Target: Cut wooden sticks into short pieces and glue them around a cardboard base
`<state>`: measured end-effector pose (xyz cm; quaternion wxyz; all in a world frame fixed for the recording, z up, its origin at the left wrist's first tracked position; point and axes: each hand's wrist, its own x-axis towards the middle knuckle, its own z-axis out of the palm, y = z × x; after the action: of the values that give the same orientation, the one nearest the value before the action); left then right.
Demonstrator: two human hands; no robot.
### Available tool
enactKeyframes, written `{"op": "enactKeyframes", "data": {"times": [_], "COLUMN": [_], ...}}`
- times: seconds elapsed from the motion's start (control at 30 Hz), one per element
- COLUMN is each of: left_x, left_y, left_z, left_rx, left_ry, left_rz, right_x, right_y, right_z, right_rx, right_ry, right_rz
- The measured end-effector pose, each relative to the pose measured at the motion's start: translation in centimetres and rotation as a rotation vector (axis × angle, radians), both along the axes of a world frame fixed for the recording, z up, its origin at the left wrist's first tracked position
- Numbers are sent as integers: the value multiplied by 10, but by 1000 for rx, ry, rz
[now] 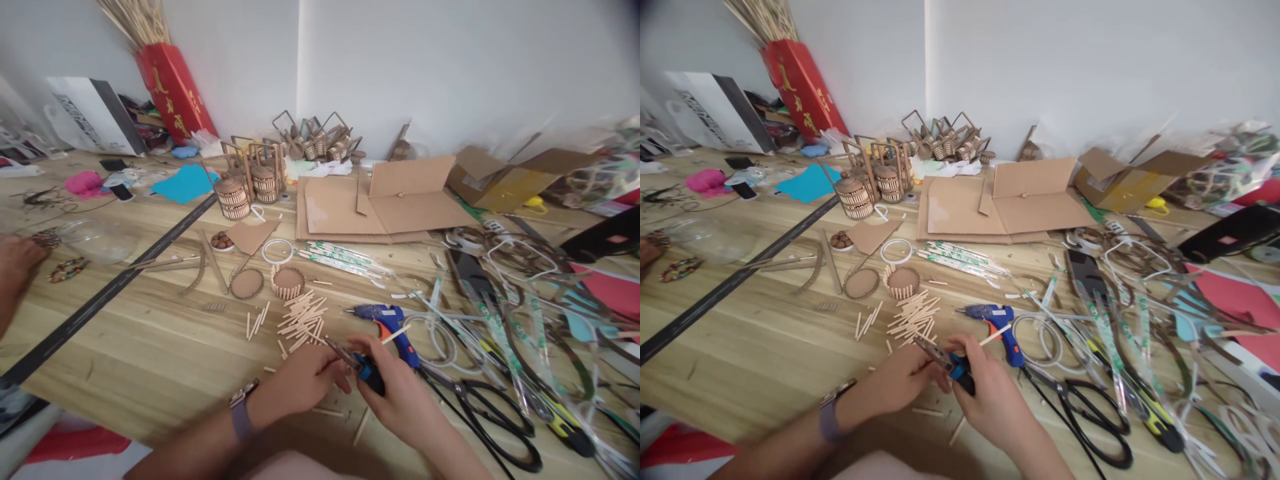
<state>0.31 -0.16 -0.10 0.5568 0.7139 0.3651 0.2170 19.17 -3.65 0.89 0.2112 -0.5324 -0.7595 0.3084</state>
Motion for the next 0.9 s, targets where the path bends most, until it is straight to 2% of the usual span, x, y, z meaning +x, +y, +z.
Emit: {"op": "enactKeyframes", "data": {"times": [0.13, 0.23, 0.37, 0.43, 0.53, 0.77, 0.9], "left_x": [-1, 0, 4, 6, 10, 15, 17], "left_y": [-3, -2, 4, 5, 4, -3, -3], "left_z": [-1, 0, -7, -12, -15, -11, -12], "left_rx": [-22, -147, -341, -431, -526, -447, -405], "left_ry": [-54, -117, -204, -273, -358, -407, -422], "left_rz": [-14, -5, 121, 187, 209, 202, 176], "right_x": [-5, -6, -6, -7, -12, -17, -15], "right_y": [-2, -1, 1, 1, 0, -2, -2], "right_z": [2, 1, -7, -12, -19, -26, -25], "right_rx": [22, 154, 334, 339, 300, 314, 249], "right_ry": [-5, 40, 73, 64, 54, 37, 40], "right_rz": [64, 81, -67, -130, -140, -148, -160]}}
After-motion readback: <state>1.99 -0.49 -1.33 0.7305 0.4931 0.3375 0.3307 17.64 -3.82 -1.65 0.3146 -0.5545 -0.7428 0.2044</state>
